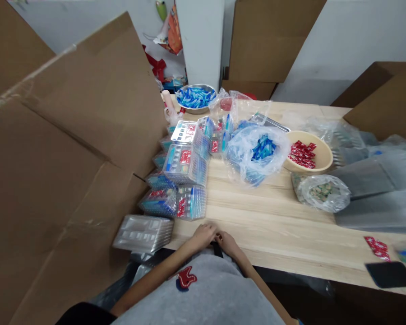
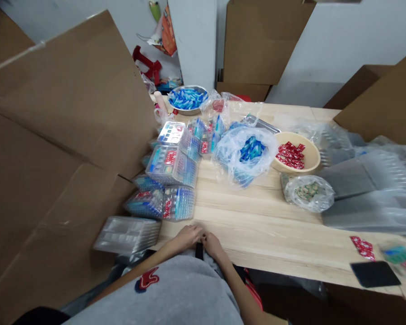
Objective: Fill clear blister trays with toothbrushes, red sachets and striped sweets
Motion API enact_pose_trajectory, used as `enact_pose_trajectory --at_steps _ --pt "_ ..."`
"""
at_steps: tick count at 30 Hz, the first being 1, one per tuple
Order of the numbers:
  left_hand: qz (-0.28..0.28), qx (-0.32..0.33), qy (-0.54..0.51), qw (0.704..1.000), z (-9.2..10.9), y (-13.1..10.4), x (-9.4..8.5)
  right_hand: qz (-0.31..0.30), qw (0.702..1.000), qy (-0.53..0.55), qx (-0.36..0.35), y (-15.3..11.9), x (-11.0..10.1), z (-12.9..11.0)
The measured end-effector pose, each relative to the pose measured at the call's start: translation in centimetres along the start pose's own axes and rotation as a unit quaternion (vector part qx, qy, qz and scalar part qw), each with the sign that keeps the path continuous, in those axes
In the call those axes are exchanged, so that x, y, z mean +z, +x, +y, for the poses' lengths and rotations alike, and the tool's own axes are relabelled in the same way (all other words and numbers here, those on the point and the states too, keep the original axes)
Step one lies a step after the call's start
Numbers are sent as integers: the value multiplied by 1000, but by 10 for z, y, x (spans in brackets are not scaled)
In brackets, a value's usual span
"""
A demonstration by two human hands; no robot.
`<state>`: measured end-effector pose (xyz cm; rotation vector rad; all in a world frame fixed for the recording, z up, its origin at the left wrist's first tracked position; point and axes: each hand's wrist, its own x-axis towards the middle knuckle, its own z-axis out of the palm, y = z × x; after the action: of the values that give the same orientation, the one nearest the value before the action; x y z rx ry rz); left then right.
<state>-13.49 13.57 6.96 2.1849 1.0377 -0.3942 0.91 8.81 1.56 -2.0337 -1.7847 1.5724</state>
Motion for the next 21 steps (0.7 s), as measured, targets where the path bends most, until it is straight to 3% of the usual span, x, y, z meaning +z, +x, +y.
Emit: enact_pose_trajectory --at_steps 21 --pt "-11 -15 -2 1000 -6 3 6 -13 1000 -16 -8 1 -5 -4"
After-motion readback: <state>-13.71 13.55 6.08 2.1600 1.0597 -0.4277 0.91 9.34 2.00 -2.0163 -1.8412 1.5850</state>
